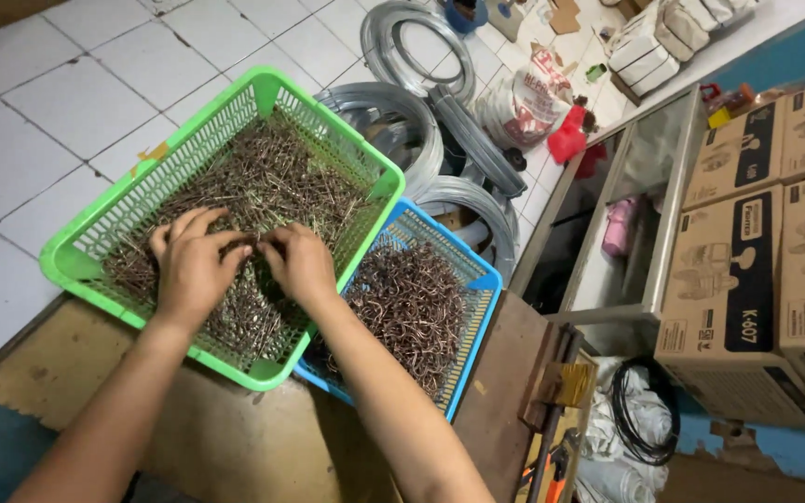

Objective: Manually bending small metal wires into hooks using a fixed jig and pliers, then sorting them into plastic baskets.

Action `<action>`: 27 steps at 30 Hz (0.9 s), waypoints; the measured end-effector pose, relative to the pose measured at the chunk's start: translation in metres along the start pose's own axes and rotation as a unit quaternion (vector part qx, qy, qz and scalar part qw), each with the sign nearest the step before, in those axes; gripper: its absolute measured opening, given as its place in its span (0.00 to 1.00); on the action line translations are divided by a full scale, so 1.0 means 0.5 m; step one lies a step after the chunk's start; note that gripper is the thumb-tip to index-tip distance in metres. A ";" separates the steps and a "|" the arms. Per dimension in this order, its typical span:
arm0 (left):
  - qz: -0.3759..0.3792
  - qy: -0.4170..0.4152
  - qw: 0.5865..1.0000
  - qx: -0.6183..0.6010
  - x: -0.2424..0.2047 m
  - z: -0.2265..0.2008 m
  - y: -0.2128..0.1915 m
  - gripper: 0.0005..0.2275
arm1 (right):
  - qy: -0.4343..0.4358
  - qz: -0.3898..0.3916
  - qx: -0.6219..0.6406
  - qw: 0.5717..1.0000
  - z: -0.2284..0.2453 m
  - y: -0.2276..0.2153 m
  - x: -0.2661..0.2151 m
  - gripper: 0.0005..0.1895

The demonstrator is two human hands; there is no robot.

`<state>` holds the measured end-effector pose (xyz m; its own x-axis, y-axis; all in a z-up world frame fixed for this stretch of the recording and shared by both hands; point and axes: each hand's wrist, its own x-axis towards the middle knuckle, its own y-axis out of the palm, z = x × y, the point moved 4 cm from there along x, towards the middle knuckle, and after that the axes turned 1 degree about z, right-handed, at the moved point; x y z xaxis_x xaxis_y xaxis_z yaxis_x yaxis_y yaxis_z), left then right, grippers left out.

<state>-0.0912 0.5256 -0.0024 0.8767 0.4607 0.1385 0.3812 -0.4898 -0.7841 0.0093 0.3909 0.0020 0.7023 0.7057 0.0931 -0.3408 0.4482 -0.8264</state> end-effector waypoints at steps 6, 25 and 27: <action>0.028 -0.038 0.998 0.048 -0.003 0.053 0.061 0.07 | -0.024 0.026 -0.056 0.998 -0.005 0.011 -0.002 0.12; -0.082 0.019 0.976 -0.201 -0.018 -0.083 -0.090 0.10 | 0.173 -0.114 0.492 0.845 -0.020 -0.114 -0.062 0.11; -0.033 0.052 0.977 -0.206 -0.024 -0.127 -0.089 0.13 | 0.142 -0.182 0.546 0.805 -0.050 -0.151 -0.092 0.20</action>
<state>-0.1002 0.4948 0.0693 0.8628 0.4346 0.2581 0.5053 -0.7273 -0.4645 0.0184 0.3111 0.0462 0.9418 0.3338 -0.0395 -0.3173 0.9216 0.2237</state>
